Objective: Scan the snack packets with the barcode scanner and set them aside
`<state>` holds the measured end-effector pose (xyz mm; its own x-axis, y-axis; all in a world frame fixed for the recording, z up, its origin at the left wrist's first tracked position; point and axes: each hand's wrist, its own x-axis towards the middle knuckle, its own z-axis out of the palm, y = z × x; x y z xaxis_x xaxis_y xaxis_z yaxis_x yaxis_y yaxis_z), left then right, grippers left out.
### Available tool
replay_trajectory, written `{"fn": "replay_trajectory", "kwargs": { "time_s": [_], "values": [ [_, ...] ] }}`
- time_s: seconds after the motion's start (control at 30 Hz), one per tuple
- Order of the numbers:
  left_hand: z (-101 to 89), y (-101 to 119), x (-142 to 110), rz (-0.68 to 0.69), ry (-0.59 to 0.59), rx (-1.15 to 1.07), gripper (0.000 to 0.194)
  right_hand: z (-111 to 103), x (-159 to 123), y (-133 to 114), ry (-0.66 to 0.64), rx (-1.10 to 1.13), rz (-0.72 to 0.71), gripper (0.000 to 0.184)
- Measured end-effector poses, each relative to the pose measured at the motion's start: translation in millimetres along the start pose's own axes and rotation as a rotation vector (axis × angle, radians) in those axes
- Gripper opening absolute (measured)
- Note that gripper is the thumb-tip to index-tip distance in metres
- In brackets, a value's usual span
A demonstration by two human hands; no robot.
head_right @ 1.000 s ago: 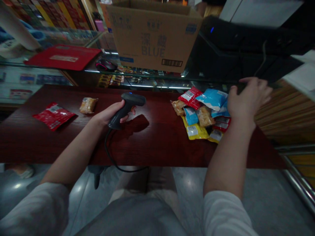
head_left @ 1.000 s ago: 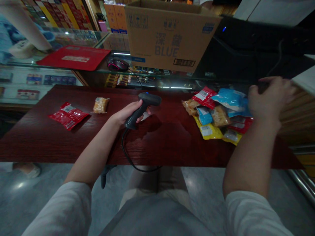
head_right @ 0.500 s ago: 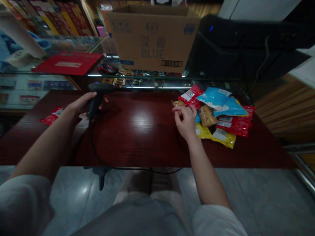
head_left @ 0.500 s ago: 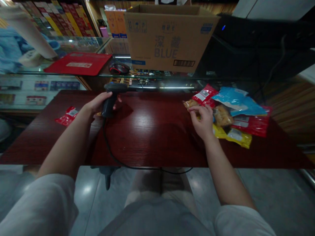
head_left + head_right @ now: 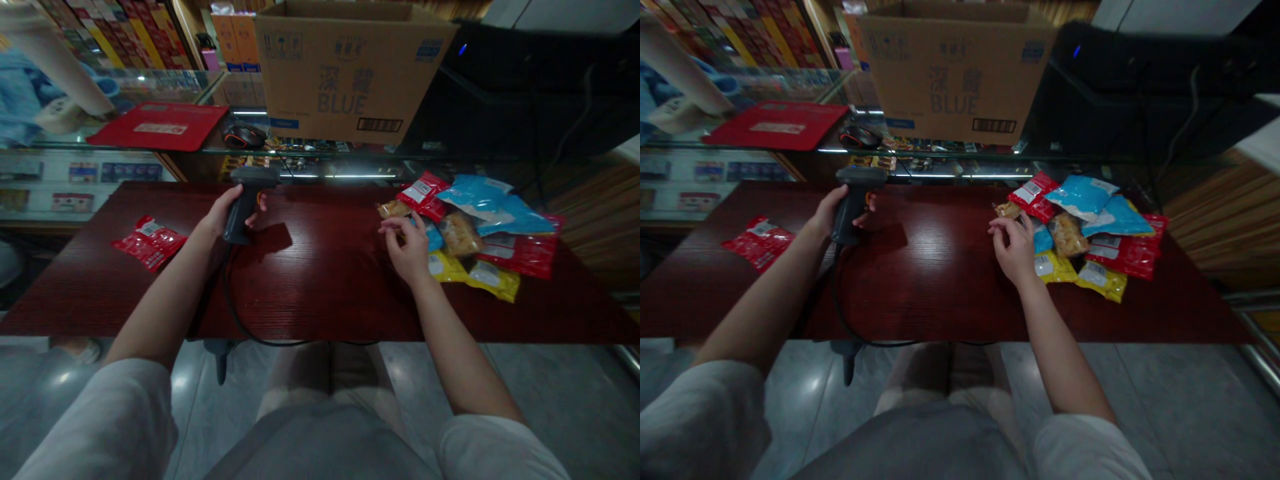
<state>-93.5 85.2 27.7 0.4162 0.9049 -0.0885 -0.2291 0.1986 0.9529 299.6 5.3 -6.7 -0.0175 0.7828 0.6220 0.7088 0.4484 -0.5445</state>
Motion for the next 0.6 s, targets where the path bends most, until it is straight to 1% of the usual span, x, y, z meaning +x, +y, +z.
{"fn": "replay_trajectory", "kwargs": {
  "time_s": [0.07, 0.13, 0.3, 0.37, 0.4, 0.47, 0.53, 0.6],
  "values": [
    [15.9, -9.3, 4.1, 0.002, -0.053, -0.072, 0.052, 2.5, -0.6, 1.6, -0.007, 0.009, -0.025, 0.013],
    [40.3, -20.4, 8.4, -0.023, -0.127, -0.113, 0.054, 4.9, -1.3, 1.4, -0.039, 0.01, -0.033, 0.013],
    [116.8, -49.4, 17.3, -0.05, -0.293, -0.173, 0.063, 12.5, -7.8, -1.6, -0.254, 0.05, -0.014, 0.015],
    [137.9, -53.9, 16.0, -0.041, -0.321, -0.154, 0.067, 16.7, -11.5, -0.5, -0.324, 0.107, 0.011, 0.02],
    [143.9, -53.3, 13.7, -0.037, -0.317, -0.129, 0.068, 19.0, -13.1, 0.4, -0.351, 0.138, 0.024, 0.022],
    [146.7, -47.2, 6.2, -0.021, -0.292, -0.077, 0.067, 24.1, -15.0, 1.4, -0.397, 0.183, 0.042, 0.027],
    [140.1, -37.3, -3.2, 0.009, -0.257, -0.04, 0.067, 30.5, -14.3, -1.3, -0.432, 0.168, 0.057, 0.031],
    [128.9, -28.9, -11.6, 0.038, -0.202, -0.02, 0.065, 39.1, -10.5, -10.0, -0.469, 0.081, 0.084, 0.035]
  ]
}}
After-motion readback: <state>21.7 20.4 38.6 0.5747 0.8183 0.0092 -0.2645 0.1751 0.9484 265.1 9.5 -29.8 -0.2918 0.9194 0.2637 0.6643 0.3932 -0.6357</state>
